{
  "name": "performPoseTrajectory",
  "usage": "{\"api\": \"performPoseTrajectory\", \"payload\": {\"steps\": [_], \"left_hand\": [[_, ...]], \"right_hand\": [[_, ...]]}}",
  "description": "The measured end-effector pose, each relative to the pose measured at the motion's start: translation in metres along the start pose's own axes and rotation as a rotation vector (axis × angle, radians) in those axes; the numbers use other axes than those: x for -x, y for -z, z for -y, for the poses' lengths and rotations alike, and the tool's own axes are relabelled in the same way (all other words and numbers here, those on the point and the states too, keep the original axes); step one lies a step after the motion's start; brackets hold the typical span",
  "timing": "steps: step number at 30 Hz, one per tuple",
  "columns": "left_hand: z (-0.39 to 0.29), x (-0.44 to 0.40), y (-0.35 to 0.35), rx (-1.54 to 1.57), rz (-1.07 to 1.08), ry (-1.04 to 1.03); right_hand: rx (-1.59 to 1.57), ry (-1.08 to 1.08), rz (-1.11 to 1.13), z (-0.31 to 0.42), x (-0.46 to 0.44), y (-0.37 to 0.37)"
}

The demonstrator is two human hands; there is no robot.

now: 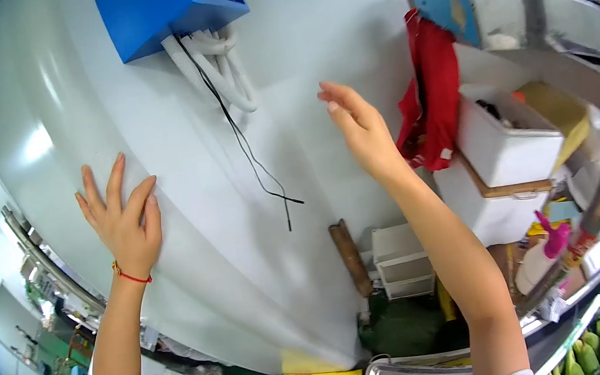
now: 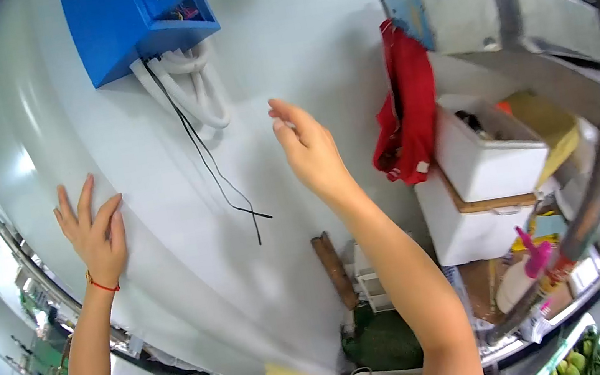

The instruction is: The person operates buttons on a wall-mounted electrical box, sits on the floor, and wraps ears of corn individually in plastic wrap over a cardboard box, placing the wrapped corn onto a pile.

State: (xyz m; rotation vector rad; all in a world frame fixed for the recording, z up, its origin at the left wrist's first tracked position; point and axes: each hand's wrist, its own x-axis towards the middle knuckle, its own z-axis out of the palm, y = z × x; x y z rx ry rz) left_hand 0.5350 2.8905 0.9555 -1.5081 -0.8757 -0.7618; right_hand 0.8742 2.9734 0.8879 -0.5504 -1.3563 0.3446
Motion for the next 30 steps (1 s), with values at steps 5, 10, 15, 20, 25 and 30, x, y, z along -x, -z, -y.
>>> {"api": "performPoseTrajectory", "payload": {"steps": [5,10,15,20,25,30], "left_hand": [[0.002,0.004,0.0,0.006,0.048,-0.044],[0.007,0.004,0.0,-0.065,0.114,-0.099],[0.01,0.008,-0.004,-0.064,0.135,-0.111],[0.009,0.013,-0.004,-0.063,0.167,-0.094],[0.012,0.008,-0.003,-0.068,0.161,-0.085],[0.012,0.01,-0.005,-0.048,0.149,-0.074]], "right_hand": [[-0.226,-0.039,-0.119,-0.043,-0.007,-0.031],[-0.325,-0.02,-0.137,-0.092,-0.007,-0.072],[-0.423,-0.023,-0.113,-0.114,-0.004,-0.099],[-0.457,0.053,-0.161,-0.133,0.006,-0.113],[-0.493,0.077,-0.144,-0.133,-0.002,-0.109],[-0.527,0.169,-0.187,-0.133,-0.006,-0.105]]}}
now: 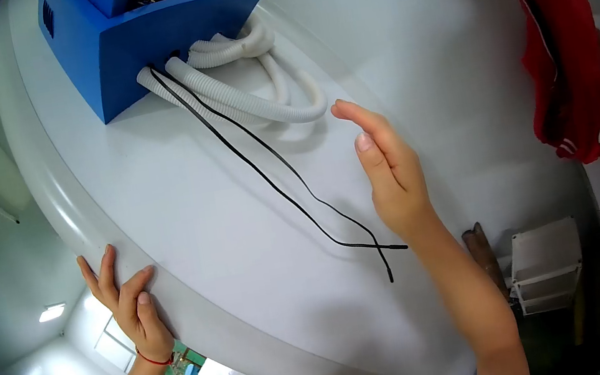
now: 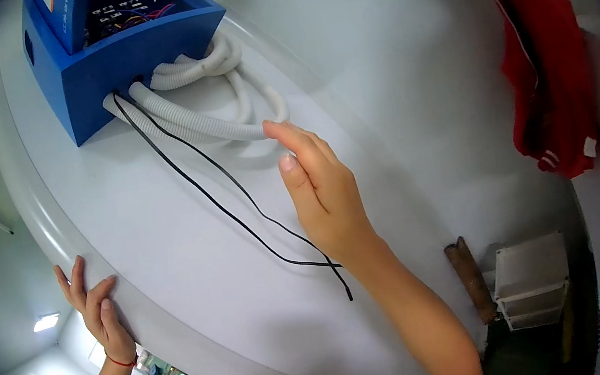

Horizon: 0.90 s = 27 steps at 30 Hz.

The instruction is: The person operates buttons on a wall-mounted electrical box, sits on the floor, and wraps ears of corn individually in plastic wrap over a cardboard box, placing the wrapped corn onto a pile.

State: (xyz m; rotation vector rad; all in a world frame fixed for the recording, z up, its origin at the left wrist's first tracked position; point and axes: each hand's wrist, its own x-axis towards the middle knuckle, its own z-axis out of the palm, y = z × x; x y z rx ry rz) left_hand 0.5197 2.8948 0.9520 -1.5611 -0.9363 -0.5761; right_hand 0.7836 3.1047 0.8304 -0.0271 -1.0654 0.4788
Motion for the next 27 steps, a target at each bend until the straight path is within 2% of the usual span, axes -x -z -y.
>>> {"api": "performPoseTrajectory", "payload": {"steps": [7,10,14,16,18,22,24,25,27], "left_hand": [[0.001,0.002,0.0,0.008,0.006,0.013],[-0.001,0.003,0.0,0.001,0.011,0.015],[-0.002,0.002,0.001,0.038,0.011,0.017],[0.001,0.002,0.003,-0.008,0.018,-0.005],[0.001,-0.001,0.004,-0.015,0.007,0.006],[0.001,0.005,0.001,0.042,-0.022,0.028],[0.003,0.006,0.003,0.057,-0.032,0.045],[0.001,0.005,0.002,0.071,-0.034,0.065],[-0.002,0.006,0.002,0.101,-0.046,0.078]], "right_hand": [[-0.005,0.084,0.017,-0.021,0.018,-0.012],[-0.074,0.034,-0.029,-0.029,0.02,-0.017],[-0.019,0.096,-0.08,-0.024,-0.012,-0.027],[0.009,0.177,-0.107,-0.018,-0.048,-0.039],[-0.046,0.118,-0.129,0.001,-0.095,-0.054],[0.128,0.373,-0.12,-0.001,-0.219,-0.083],[0.049,0.177,0.005,0.017,-0.268,-0.108],[0.262,-0.06,-0.023,0.029,-0.295,-0.117],[-0.329,-0.067,0.2,-0.022,-0.379,-0.091]]}}
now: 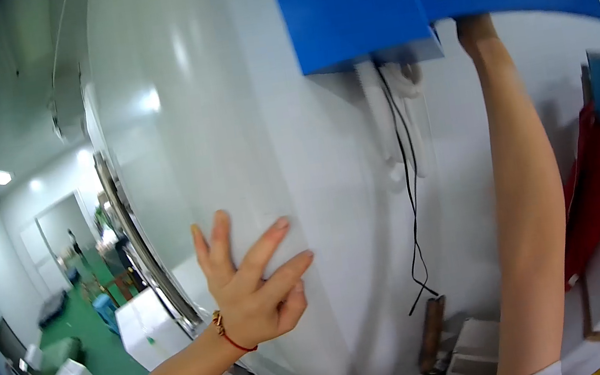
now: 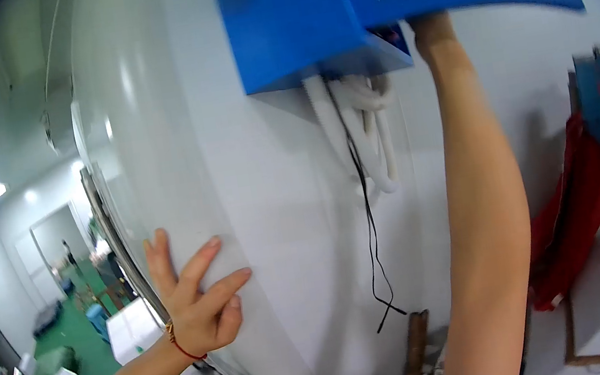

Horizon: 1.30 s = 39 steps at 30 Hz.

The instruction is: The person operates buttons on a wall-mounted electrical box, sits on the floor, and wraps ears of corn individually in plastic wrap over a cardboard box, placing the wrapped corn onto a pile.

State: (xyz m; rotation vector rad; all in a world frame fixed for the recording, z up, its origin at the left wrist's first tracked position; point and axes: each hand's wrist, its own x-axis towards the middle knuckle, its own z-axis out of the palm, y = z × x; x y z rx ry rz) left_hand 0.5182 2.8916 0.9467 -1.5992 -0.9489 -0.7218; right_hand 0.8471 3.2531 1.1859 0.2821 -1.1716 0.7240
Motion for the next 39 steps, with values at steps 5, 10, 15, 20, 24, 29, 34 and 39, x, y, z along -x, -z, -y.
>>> {"api": "performPoseTrajectory", "payload": {"steps": [5,10,15,20,24,29,34,39], "left_hand": [[0.009,-0.011,0.004,0.053,-0.07,0.017],[0.006,-0.005,0.0,0.062,-0.095,0.041],[0.007,-0.005,-0.001,0.07,-0.101,0.048],[0.007,-0.006,-0.001,0.066,-0.1,0.048],[0.005,-0.004,-0.001,0.059,-0.088,0.046],[0.006,-0.006,0.0,0.026,-0.079,0.036],[0.006,-0.005,0.001,0.031,-0.069,0.028],[0.005,-0.005,0.001,0.02,-0.06,0.028]], "right_hand": [[0.558,-0.059,-0.113,0.022,-0.014,-0.053],[0.652,-0.049,-0.112,0.022,-0.018,-0.067],[0.712,-0.027,-0.103,0.02,-0.022,-0.076],[0.733,-0.016,-0.096,0.022,-0.026,-0.078],[0.743,-0.019,-0.096,0.022,-0.028,-0.076],[0.745,0.005,-0.094,0.016,-0.03,-0.081],[0.743,0.019,-0.096,0.011,-0.028,-0.083],[0.749,0.029,-0.089,0.01,-0.027,-0.084]]}}
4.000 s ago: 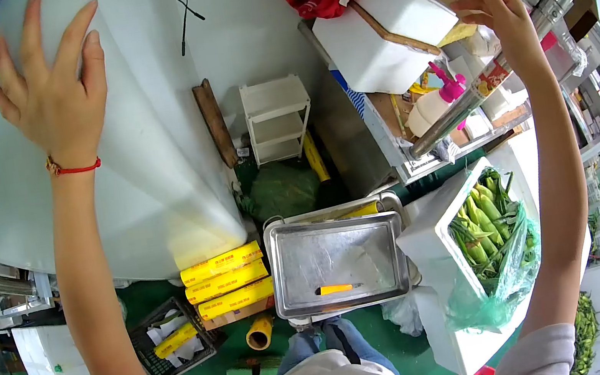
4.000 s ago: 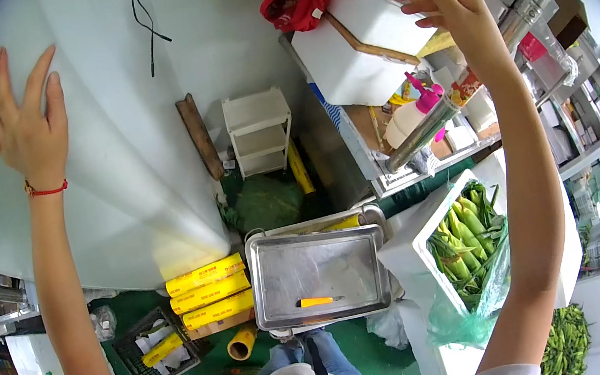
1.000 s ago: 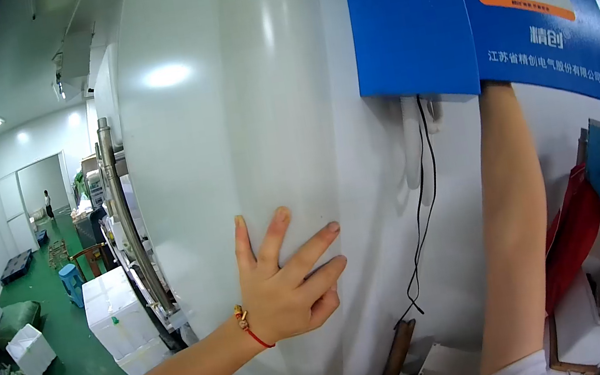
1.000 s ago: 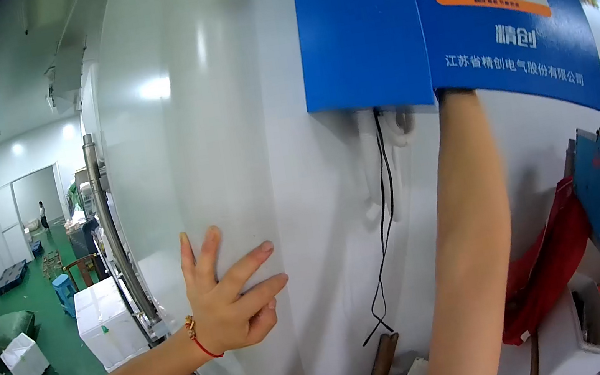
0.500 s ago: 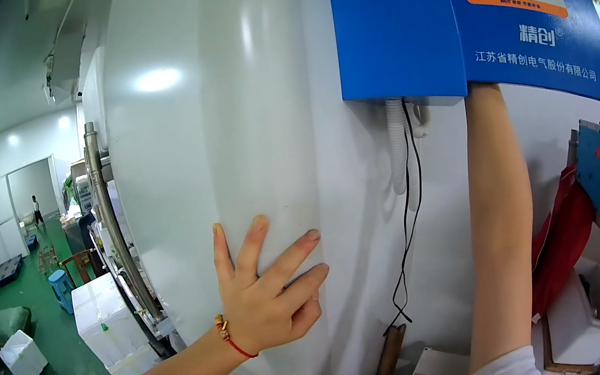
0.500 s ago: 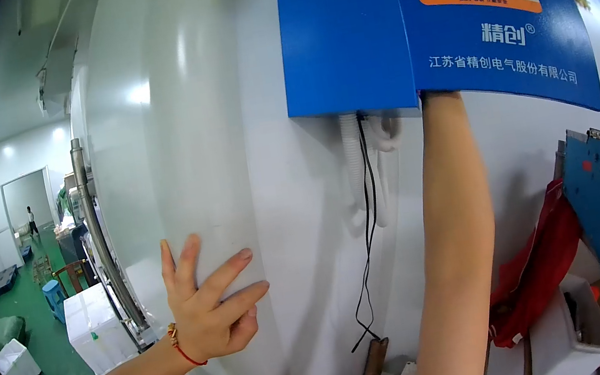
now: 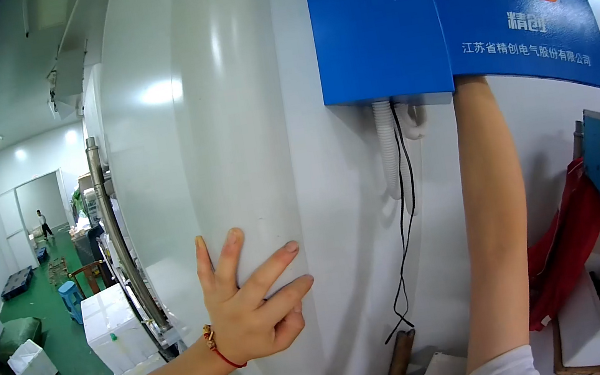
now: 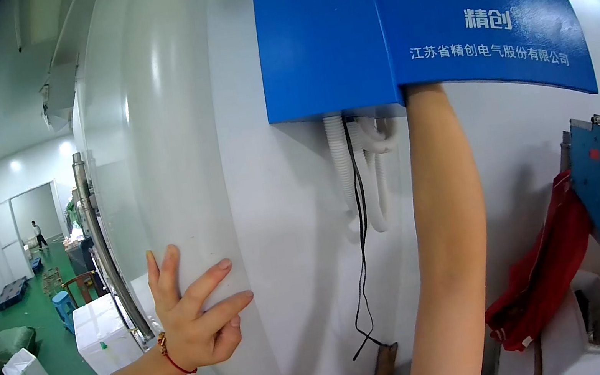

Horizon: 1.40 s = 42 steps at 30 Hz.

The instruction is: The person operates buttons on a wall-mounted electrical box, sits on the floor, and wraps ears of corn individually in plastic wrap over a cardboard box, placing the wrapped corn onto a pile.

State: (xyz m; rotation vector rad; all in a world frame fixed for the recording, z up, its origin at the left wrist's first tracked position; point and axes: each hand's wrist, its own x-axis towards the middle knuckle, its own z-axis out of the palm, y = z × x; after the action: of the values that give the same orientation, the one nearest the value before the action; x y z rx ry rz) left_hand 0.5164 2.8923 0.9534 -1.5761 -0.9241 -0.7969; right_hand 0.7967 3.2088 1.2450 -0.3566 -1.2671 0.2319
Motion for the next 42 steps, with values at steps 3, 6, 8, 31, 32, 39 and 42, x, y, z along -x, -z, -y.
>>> {"api": "performPoseTrajectory", "payload": {"steps": [3,6,8,31,32,39,42], "left_hand": [[0.001,-0.001,0.0,-0.004,-0.003,-0.004],[0.0,-0.001,0.0,0.001,-0.001,0.0],[0.0,-0.001,0.0,0.002,-0.001,0.002],[0.0,-0.002,0.005,-0.041,0.099,-0.025],[-0.002,-0.002,0.003,-0.048,0.076,0.007],[0.0,0.002,0.002,-0.191,0.159,-0.041],[0.0,0.001,0.001,-0.198,0.154,-0.064]], "right_hand": [[0.004,0.003,-0.001,0.0,0.003,-0.001],[0.01,0.007,0.002,-0.001,0.004,-0.002],[0.011,0.007,0.001,-0.001,0.005,-0.003],[-0.044,0.136,-0.052,-0.003,0.031,0.004],[-0.049,0.146,-0.055,-0.005,0.039,0.01],[-0.2,0.205,-0.298,-0.005,0.139,0.021],[-0.196,0.484,-0.539,-0.027,0.164,0.002]]}}
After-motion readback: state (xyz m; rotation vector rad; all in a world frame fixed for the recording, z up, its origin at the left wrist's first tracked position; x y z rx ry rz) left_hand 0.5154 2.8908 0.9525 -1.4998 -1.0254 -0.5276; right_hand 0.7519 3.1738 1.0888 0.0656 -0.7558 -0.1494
